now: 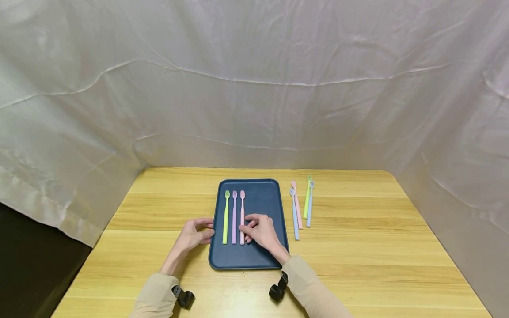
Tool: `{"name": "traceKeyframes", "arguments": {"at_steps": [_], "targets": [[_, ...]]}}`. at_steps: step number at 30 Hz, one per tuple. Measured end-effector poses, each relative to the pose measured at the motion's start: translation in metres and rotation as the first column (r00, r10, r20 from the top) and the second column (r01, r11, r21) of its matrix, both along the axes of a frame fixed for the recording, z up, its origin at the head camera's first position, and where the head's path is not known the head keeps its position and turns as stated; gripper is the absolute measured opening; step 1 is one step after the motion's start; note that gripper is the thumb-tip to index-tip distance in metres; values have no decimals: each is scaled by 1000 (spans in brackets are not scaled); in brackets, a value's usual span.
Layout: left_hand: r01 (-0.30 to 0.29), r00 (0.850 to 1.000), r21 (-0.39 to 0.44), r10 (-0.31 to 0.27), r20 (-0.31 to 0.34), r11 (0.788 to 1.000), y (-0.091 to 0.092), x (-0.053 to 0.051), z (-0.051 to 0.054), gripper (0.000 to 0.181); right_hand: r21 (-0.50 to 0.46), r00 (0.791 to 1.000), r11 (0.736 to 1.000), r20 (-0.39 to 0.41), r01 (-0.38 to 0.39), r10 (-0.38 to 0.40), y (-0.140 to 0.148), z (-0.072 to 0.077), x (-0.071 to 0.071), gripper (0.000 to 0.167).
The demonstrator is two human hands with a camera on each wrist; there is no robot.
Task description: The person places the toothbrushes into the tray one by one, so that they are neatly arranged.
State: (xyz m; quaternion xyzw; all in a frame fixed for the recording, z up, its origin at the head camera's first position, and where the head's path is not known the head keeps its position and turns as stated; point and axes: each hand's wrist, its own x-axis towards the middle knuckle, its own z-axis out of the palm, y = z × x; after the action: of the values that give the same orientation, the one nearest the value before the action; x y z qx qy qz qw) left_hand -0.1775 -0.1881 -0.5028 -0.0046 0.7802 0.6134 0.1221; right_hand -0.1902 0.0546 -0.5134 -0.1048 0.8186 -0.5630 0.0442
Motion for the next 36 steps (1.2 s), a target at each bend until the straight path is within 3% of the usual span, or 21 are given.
{"name": "traceKeyframes", "arguments": {"at_steps": [10,21,26,31,36], "targets": [[1,1000,-5,-1,-1,1000,0,0,1,45,-22,998,999,-49,27,-28,15,6,4,38],[-24,1000,-17,25,12,1000,1,0,0,44,-151,998,988,-34,42,-48,56,8,6,36],[-21,1000,-17,21,8,1000,1,0,-1,43,-194,989,971,-16,138,-144,83,8,5,33],[-12,1000,-11,12,3,1000,1,-1,-2,43,-256,961,927,27,273,-275,113,4,2,31],[-16,1000,-13,16,3,1000,1,0,-1,43,-285,935,891,83,354,-345,141,1,-2,34]]}}
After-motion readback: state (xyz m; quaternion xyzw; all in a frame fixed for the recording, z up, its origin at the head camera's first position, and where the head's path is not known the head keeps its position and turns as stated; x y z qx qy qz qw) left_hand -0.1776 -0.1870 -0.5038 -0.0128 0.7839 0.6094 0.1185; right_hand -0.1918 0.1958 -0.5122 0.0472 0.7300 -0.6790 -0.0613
